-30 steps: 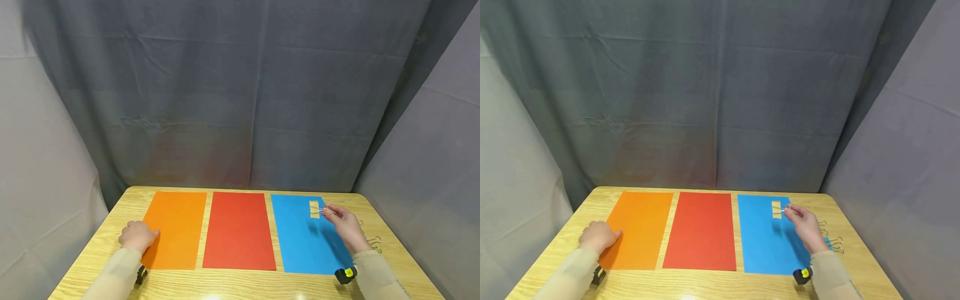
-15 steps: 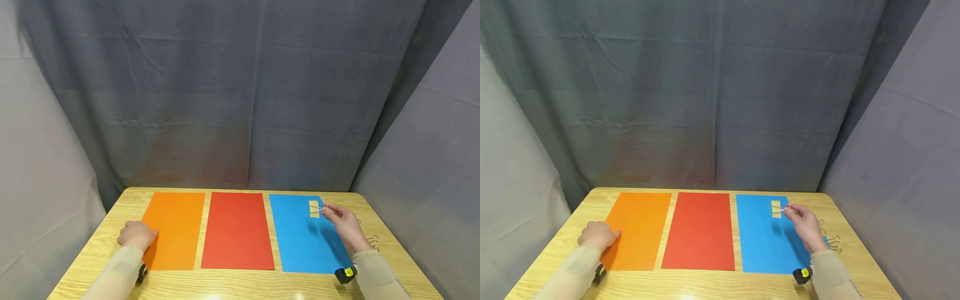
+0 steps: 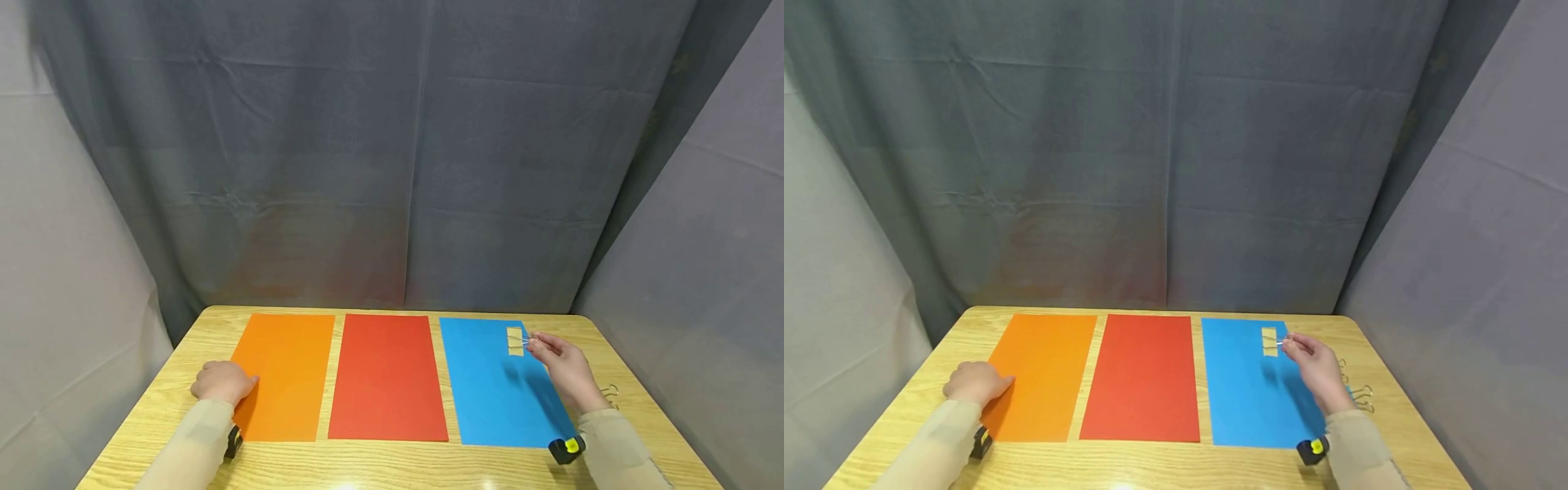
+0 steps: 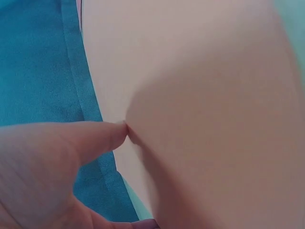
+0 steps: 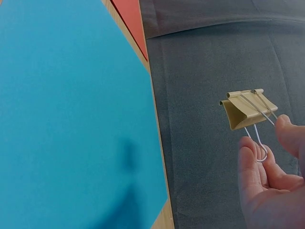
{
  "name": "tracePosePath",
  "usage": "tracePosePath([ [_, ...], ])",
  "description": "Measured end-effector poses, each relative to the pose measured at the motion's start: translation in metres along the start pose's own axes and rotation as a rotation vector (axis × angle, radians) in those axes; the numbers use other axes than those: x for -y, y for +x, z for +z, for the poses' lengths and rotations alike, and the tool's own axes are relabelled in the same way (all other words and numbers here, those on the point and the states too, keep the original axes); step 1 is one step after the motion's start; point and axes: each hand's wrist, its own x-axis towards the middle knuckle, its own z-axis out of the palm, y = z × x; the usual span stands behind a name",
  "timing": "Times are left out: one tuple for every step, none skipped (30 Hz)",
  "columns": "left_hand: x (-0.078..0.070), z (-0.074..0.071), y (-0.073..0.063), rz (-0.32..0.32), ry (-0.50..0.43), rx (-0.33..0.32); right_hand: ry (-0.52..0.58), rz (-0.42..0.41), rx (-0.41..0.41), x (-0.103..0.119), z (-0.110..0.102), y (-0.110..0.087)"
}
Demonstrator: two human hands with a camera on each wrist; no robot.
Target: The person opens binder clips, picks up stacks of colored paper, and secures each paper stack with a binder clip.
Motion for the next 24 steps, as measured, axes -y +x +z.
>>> tracePosePath([
  [0.000, 0.000, 0.000, -0.001, -0.003, 0.001, -0.002, -0.002, 0.001, 0.000, -0.001, 0.000],
  [0.000, -0.001, 0.001, -0.001, -0.005, 0.003, -0.001, -0.002, 0.002, 0.000, -0.001, -0.001],
  [0.000, -0.002, 0.001, -0.002, -0.009, 0.006, -0.003, -0.003, 0.001, 0.000, -0.002, -0.001],
  [0.001, -0.002, 0.001, -0.001, -0.012, 0.009, -0.006, -0.004, 0.000, 0.000, -0.002, -0.001],
  [0.001, -0.002, 0.002, -0.002, -0.016, 0.014, -0.009, -0.007, -0.002, 0.000, -0.002, -0.002],
  [0.001, -0.003, 0.002, -0.002, -0.019, 0.018, -0.013, -0.006, -0.005, 0.001, -0.002, -0.002],
  [0.002, -0.003, 0.003, -0.004, -0.022, 0.022, -0.020, -0.008, -0.007, 0.001, -0.002, -0.003],
  [0.002, -0.003, 0.003, -0.005, -0.024, 0.026, -0.025, -0.007, -0.009, 0.001, -0.002, -0.003],
  [0.003, -0.003, 0.004, -0.006, -0.027, 0.029, -0.032, -0.009, -0.010, 0.001, -0.002, -0.004],
  [0.004, -0.003, 0.004, -0.004, -0.027, 0.033, -0.037, -0.011, -0.010, 0.001, -0.002, -0.004],
  [0.005, -0.003, 0.005, -0.001, -0.028, 0.036, -0.045, -0.016, -0.009, 0.001, -0.002, -0.004],
  [0.006, -0.004, 0.005, 0.001, -0.030, 0.038, -0.047, -0.017, -0.009, 0.000, -0.003, -0.004],
  [0.007, -0.004, 0.005, 0.005, -0.032, 0.039, -0.050, -0.021, -0.006, 0.000, -0.003, -0.004],
  [0.008, -0.004, 0.005, 0.009, -0.032, 0.041, -0.051, -0.023, -0.005, 0.000, -0.003, -0.004],
  [0.009, -0.004, 0.005, 0.013, -0.033, 0.044, -0.053, -0.027, -0.004, 0.000, -0.004, -0.004],
  [0.010, -0.005, 0.006, 0.014, -0.034, 0.046, -0.054, -0.027, -0.004, 0.000, -0.004, -0.004],
  [0.010, -0.004, 0.006, 0.015, -0.036, 0.047, -0.055, -0.026, -0.003, 0.001, -0.004, -0.004],
  [0.011, -0.005, 0.006, 0.014, -0.041, 0.047, -0.052, -0.023, -0.004, 0.001, -0.004, -0.004],
  [0.011, -0.005, 0.006, 0.008, -0.047, 0.046, -0.051, -0.021, -0.003, 0.001, -0.005, -0.005],
  [0.011, -0.004, 0.006, 0.001, -0.054, 0.043, -0.049, -0.018, -0.003, 0.001, -0.005, -0.005],
  [0.011, -0.004, 0.007, -0.004, -0.061, 0.039, -0.047, -0.014, -0.003, 0.001, -0.005, -0.005],
  [0.011, -0.003, 0.007, -0.010, -0.070, 0.033, -0.044, -0.011, -0.003, 0.001, -0.005, -0.005],
  [0.011, -0.003, 0.007, -0.015, -0.083, 0.025, -0.041, -0.011, -0.002, 0.001, -0.005, -0.005],
  [0.011, -0.003, 0.008, -0.021, -0.096, 0.016, -0.039, -0.010, -0.002, 0.000, -0.005, -0.005],
])
